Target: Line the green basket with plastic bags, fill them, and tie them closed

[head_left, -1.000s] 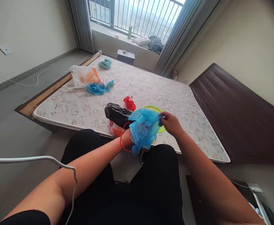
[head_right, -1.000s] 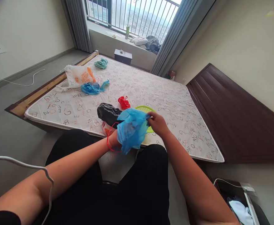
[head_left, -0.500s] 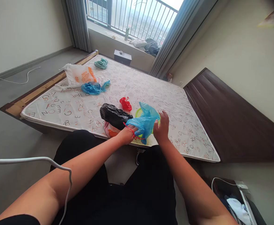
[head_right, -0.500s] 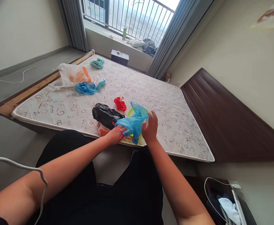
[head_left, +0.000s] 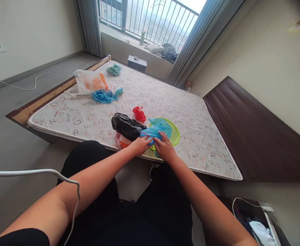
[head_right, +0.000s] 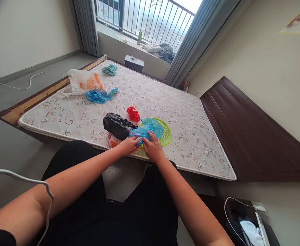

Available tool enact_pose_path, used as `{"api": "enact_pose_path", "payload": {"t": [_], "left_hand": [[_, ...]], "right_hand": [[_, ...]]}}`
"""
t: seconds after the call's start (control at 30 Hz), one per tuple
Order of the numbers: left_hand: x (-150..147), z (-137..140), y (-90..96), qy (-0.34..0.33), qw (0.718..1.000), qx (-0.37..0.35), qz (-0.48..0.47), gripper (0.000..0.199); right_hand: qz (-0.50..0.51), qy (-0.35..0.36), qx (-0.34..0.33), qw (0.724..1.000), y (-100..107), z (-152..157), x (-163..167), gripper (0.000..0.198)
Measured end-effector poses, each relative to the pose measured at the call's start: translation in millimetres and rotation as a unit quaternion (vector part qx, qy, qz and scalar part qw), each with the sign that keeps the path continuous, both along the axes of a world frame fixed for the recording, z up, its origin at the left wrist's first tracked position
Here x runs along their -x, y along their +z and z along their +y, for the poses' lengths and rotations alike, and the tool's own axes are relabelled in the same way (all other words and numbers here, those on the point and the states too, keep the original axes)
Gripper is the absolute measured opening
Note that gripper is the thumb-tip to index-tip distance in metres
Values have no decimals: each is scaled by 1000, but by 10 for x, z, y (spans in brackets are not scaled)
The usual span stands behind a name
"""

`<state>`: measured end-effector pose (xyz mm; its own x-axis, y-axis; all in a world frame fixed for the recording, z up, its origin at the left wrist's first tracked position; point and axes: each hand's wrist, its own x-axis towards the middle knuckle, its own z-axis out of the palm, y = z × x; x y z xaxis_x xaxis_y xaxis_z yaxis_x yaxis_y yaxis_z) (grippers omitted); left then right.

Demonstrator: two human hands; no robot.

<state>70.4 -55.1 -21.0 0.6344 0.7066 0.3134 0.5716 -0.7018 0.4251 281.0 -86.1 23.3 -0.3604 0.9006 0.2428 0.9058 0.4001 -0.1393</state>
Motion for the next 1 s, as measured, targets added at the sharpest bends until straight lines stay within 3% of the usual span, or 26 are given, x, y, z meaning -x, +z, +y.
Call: {"api": "enact_pose_path", "payload": {"t": [0.1,0.2,0.3,0.37,0.47,0.53,0.6,0.67,0.83,1.0], "left_hand": [[12,-20,47,6,1000,2,28,48],[11,-27,79,10,998,-6,54,46],[1,-33,86,6,997,1,75,41],[-12,-38,80,9,997,5,76,38],[-34,-46,61,20,998,5,62,38],[-46,-49,46,20,998,2,53,40],[-54,-51,28,13,999,-1,45,42],[-59,-53,10,2,999,-3,37,42],[-56,-46,-21,-4,1000,-10,24,42],[-29,-23,10,7,1000,-18,14,61]], "right_hand": [[-4,-154,39,987,63,175,-252,26],[96,-268,7,959,162,325,-529,45],[257,-310,18,915,271,371,-741,56],[328,-335,-26,883,325,291,-777,57],[317,-313,-207,871,314,16,-631,59],[277,-194,-268,902,196,-196,-436,45],[227,-28,-168,959,-18,-357,-233,30],[184,22,-76,980,-289,-425,-102,31],[181,-87,-58,978,-804,-246,-316,43],[264,-234,-22,935,-867,6,-796,58]]}}
